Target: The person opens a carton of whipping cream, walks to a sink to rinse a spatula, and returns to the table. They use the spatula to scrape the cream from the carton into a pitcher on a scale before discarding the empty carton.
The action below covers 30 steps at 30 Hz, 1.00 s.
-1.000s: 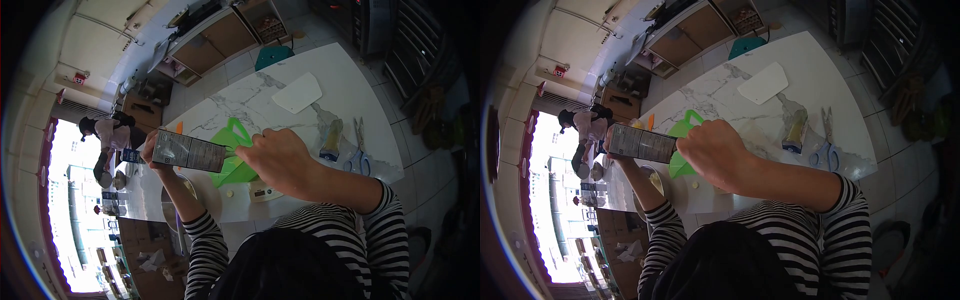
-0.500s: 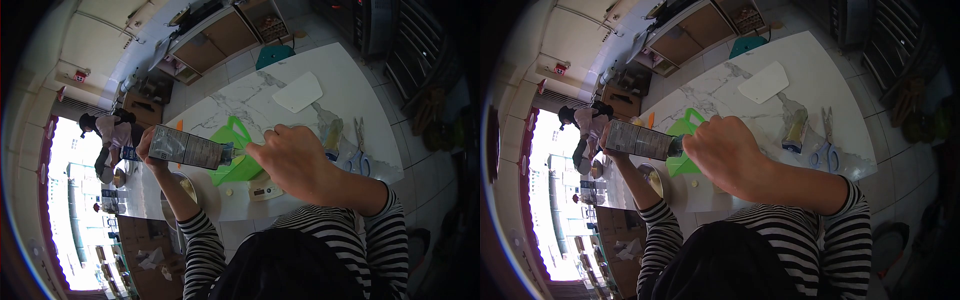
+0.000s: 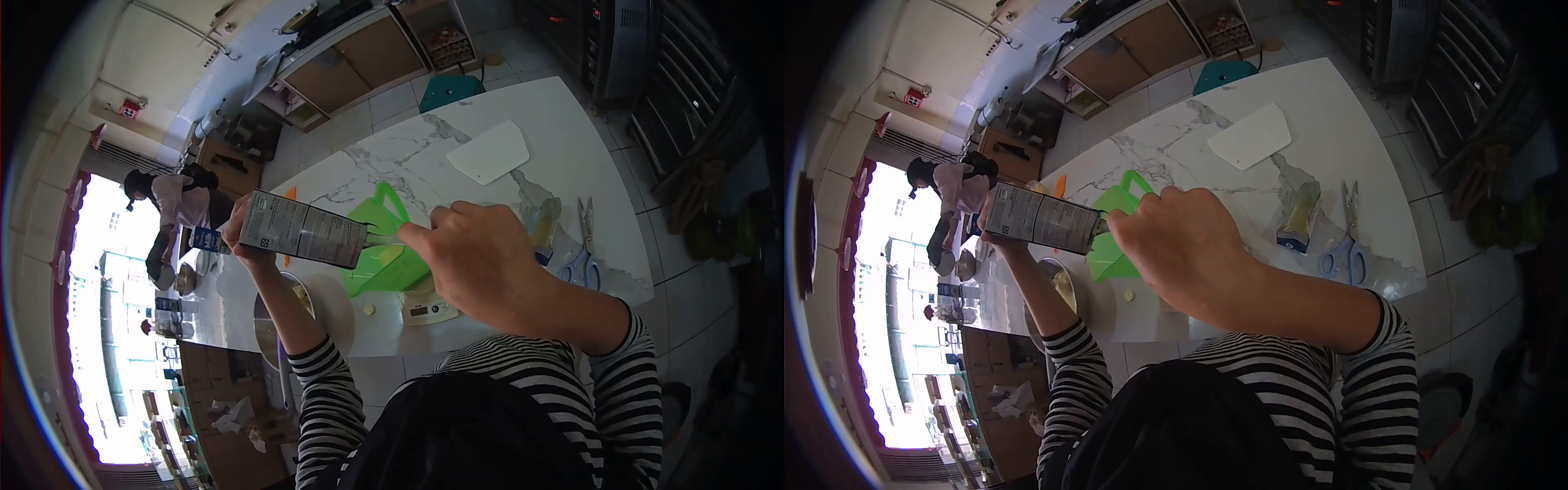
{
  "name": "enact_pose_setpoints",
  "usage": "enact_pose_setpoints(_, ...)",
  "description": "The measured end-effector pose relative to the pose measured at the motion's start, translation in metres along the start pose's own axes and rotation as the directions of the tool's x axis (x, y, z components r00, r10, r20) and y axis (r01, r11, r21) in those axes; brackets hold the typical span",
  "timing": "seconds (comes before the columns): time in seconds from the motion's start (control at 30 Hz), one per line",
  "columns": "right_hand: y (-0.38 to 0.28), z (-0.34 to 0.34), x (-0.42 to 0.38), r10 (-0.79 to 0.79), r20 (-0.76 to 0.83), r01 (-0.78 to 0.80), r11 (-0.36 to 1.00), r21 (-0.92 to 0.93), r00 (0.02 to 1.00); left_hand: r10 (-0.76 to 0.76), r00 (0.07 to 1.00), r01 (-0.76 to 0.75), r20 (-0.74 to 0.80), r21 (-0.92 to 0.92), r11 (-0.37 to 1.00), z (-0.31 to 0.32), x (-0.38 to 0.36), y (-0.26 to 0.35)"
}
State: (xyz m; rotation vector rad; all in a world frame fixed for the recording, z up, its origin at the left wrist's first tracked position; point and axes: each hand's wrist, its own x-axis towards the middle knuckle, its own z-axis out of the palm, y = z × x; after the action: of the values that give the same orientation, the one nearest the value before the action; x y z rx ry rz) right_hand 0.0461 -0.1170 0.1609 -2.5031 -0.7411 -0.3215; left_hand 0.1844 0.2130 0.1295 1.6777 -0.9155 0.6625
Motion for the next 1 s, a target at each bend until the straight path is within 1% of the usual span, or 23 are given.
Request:
enact_pose_setpoints(0.07,0.002,0.011,0.003,-0.022,-0.078,0.019,0.999,-0.035,0.997,0.014,1.0,-0.014,-0.016,0.029,0.999,0.008,0.0,0.002)
enact_pose_setpoints(0.13,0.003,0.011,0.001,-0.023,-0.064,0.021,0.999,-0.035,0.998,0.032,0.999,-0.03,-0.031,0.059,0.998,0.007,-0.001,-0.002)
enact_pose_setpoints(0.2,0.004,0.01,-0.003,-0.021,-0.048,0.02,0.999,-0.034,0.999,-0.005,0.998,0.002,-0.057,-0.049,0.999,0.004,-0.004,-0.011)
enact_pose_setpoints(0.3,0.006,0.006,-0.009,-0.027,-0.082,0.02,0.996,-0.081,0.996,-0.001,0.998,-0.003,-0.063,-0.058,0.998,0.001,-0.007,-0.013)
enact_pose_setpoints(0.33,0.006,0.003,-0.011,-0.02,-0.108,0.012,0.997,-0.079,0.994,-0.001,0.998,-0.002,-0.061,-0.061,0.998,0.0,-0.008,-0.015)
enact_pose_setpoints(0.4,0.004,-0.001,-0.013,-0.014,-0.137,0.004,0.997,-0.078,0.991,-0.013,0.999,0.008,-0.036,-0.131,0.991,-0.002,-0.008,-0.018)
enact_pose_setpoints(0.43,0.002,-0.002,-0.014,-0.014,-0.162,0.001,0.997,-0.082,0.987,-0.011,0.999,0.007,-0.035,-0.131,0.991,-0.002,-0.008,-0.018)
enact_pose_setpoints(0.5,0.001,0.0,-0.014,-0.015,-0.189,-0.001,0.996,-0.086,0.982,-0.03,0.996,0.013,-0.088,-0.182,0.983,0.001,-0.009,-0.019)
enact_pose_setpoints(0.57,0.003,0.011,-0.012,-0.062,-0.275,0.043,0.996,-0.076,0.959,-0.045,0.994,0.028,-0.103,-0.164,0.986,0.003,-0.009,-0.018)
enact_pose_setpoints(0.6,0.004,0.015,-0.013,-0.065,-0.277,0.045,0.996,-0.076,0.959,-0.059,0.991,0.042,-0.119,-0.147,0.988,0.003,-0.008,-0.017)
enact_pose_setpoints(0.63,0.007,0.018,-0.014,-0.114,-0.271,0.086,0.99,-0.114,0.956,-0.056,0.991,0.039,-0.121,-0.145,0.989,0.003,-0.009,-0.017)
enact_pose_setpoints(0.67,0.01,0.02,-0.016,-0.166,-0.264,0.129,0.98,-0.153,0.95,-0.137,0.98,0.102,-0.146,-0.222,0.97,0.003,-0.01,-0.015)
enact_pose_setpoints(0.7,0.012,0.02,-0.017,-0.173,-0.265,0.135,0.979,-0.155,0.949,-0.218,0.962,0.162,-0.166,-0.299,0.94,0.002,-0.011,-0.014)
enact_pose_setpoints(0.73,0.014,0.019,-0.019,-0.157,-0.263,0.119,0.981,-0.154,0.952,-0.213,0.962,0.156,-0.171,-0.296,0.942,0.001,-0.012,-0.015)
enact_pose_setpoints(0.8,0.018,0.016,-0.02,-0.148,-0.263,0.109,0.982,-0.157,0.953,-0.233,0.939,0.159,-0.252,-0.28,0.947,0.001,-0.013,-0.015)
enact_pose_setpoints(0.83,0.02,0.013,-0.02,-0.141,-0.245,0.103,0.982,-0.161,0.959,-0.228,0.939,0.154,-0.256,-0.278,0.948,0.002,-0.013,-0.014)
enact_pose_setpoints(0.9,0.021,0.008,-0.021,-0.137,-0.229,0.099,0.981,-0.169,0.964,-0.26,0.93,0.161,-0.259,-0.348,0.924,0.006,-0.013,-0.011)
enact_pose_setpoints(0.93,0.021,0.006,-0.021,-0.122,-0.231,0.086,0.983,-0.161,0.965,-0.254,0.931,0.155,-0.261,-0.348,0.925,0.008,-0.014,-0.011)
enact_pose_setpoints(1.0,0.021,0.004,-0.02,-0.113,-0.235,0.077,0.985,-0.156,0.966,-0.293,0.907,0.156,-0.301,-0.406,0.9,0.01,-0.015,-0.011)
